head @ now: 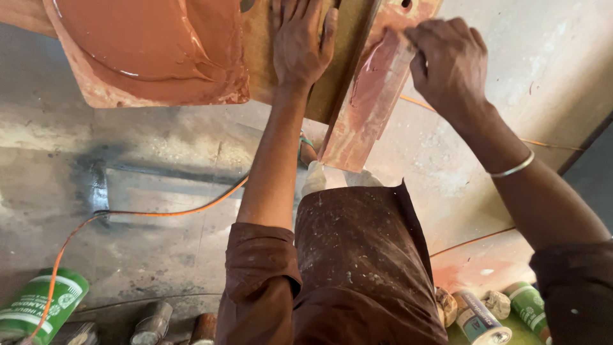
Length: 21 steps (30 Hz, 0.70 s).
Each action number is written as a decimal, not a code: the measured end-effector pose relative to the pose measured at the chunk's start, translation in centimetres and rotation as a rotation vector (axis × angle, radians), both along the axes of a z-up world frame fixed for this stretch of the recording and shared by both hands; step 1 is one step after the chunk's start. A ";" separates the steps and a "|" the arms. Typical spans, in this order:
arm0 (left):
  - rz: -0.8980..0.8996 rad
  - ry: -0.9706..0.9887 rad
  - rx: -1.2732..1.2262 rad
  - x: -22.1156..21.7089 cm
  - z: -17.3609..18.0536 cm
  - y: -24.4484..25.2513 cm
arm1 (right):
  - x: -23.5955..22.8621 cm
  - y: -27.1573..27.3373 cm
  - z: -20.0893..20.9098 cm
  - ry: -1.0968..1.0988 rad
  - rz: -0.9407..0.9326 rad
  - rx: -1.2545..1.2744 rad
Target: The person mixes a reddish-brown paste on a flat board using a scraper. They then apply the paste to a wooden board, spreading it into the grooves and over the surface with the scraper. The person works methodically to cover the wood with the filler material.
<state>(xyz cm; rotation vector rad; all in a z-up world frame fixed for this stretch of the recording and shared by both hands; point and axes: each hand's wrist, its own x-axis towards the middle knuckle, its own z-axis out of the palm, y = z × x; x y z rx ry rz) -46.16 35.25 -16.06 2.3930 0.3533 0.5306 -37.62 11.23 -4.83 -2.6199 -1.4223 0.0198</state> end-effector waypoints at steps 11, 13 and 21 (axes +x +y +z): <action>0.031 -0.019 0.033 0.2 -0.1 0.0 | 0.7 1.3 0.9 0.076 0.025 0.012; 0.022 -0.004 0.032 0.2 -0.2 0.1 | 1.0 2.7 1.3 -0.037 0.027 0.040; 0.029 -0.102 -0.043 0.1 -0.2 0.2 | -6.9 3.1 1.6 0.134 0.256 -0.060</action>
